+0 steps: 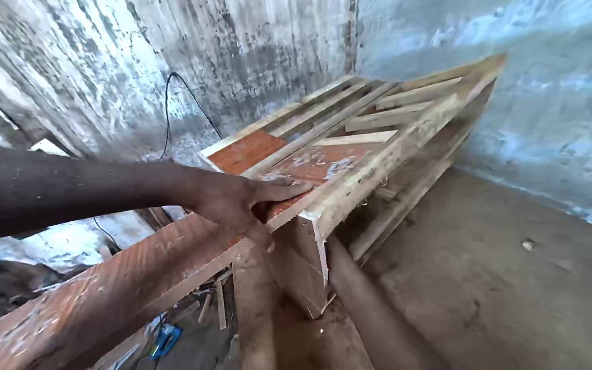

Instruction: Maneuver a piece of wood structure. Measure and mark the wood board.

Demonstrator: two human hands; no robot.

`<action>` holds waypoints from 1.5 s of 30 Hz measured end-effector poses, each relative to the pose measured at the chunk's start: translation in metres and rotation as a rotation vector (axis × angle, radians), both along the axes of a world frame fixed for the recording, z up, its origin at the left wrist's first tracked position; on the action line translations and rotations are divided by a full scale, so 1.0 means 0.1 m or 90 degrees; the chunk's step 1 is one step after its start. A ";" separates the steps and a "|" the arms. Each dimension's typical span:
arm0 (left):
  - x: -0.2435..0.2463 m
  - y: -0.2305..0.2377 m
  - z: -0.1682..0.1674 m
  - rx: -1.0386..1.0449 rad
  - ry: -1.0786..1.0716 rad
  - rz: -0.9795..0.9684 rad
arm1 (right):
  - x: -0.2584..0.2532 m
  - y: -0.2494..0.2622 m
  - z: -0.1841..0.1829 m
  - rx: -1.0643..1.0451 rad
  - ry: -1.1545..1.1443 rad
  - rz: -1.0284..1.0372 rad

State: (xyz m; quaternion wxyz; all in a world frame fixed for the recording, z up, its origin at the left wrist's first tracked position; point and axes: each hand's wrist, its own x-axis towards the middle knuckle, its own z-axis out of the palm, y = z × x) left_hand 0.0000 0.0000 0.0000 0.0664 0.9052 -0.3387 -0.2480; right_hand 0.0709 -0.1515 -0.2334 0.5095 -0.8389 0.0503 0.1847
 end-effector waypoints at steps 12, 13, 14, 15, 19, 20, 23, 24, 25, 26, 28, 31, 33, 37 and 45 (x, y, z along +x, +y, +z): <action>0.02 0.01 -0.03 -0.004 0.014 -0.024 | -0.61 -0.23 0.12 0.901 -0.218 -0.186; 0.01 0.00 -0.02 0.000 0.016 -0.016 | -0.61 -0.23 0.08 0.926 -0.222 -0.169; 0.00 -0.01 -0.02 0.004 0.013 -0.012 | -0.60 -0.23 0.02 0.947 -0.224 -0.149; 0.00 0.00 -0.02 0.007 0.008 -0.020 | -0.57 -0.22 -0.04 0.966 -0.227 -0.135; 0.00 -0.01 -0.01 0.026 -0.016 -0.015 | -0.50 -0.13 -0.17 1.022 -0.261 -0.114; -0.02 -0.02 0.00 0.034 -0.020 -0.011 | -0.47 -0.12 -0.18 1.026 -0.276 -0.107; -0.04 -0.03 0.00 0.042 -0.024 -0.008 | -0.48 -0.10 -0.16 1.033 -0.301 -0.104; -0.03 -0.02 -0.01 0.039 -0.028 -0.015 | -0.48 -0.09 -0.15 1.033 -0.308 -0.102; -0.01 -0.01 -0.01 0.037 -0.031 -0.018 | -0.47 -0.09 -0.15 1.030 -0.309 -0.103; -0.01 -0.01 -0.02 0.037 -0.032 -0.022 | -0.46 -0.09 -0.15 1.035 -0.307 -0.097; -0.02 -0.02 -0.01 0.045 -0.026 -0.014 | -0.44 -0.09 -0.13 1.052 -0.295 -0.085; 0.00 -0.01 -0.02 0.035 -0.019 -0.019 | -0.47 -0.08 -0.09 1.013 -0.250 -0.113; -0.01 -0.03 -0.02 0.039 -0.017 -0.019 | -0.56 -0.07 0.00 0.960 -0.177 -0.156; -0.04 -0.03 -0.01 0.029 -0.006 0.012 | -0.85 -0.07 0.23 0.703 -0.111 -0.224; 0.01 0.01 -0.03 0.016 -0.004 -0.006 | -0.85 -0.09 0.29 0.667 -0.125 -0.166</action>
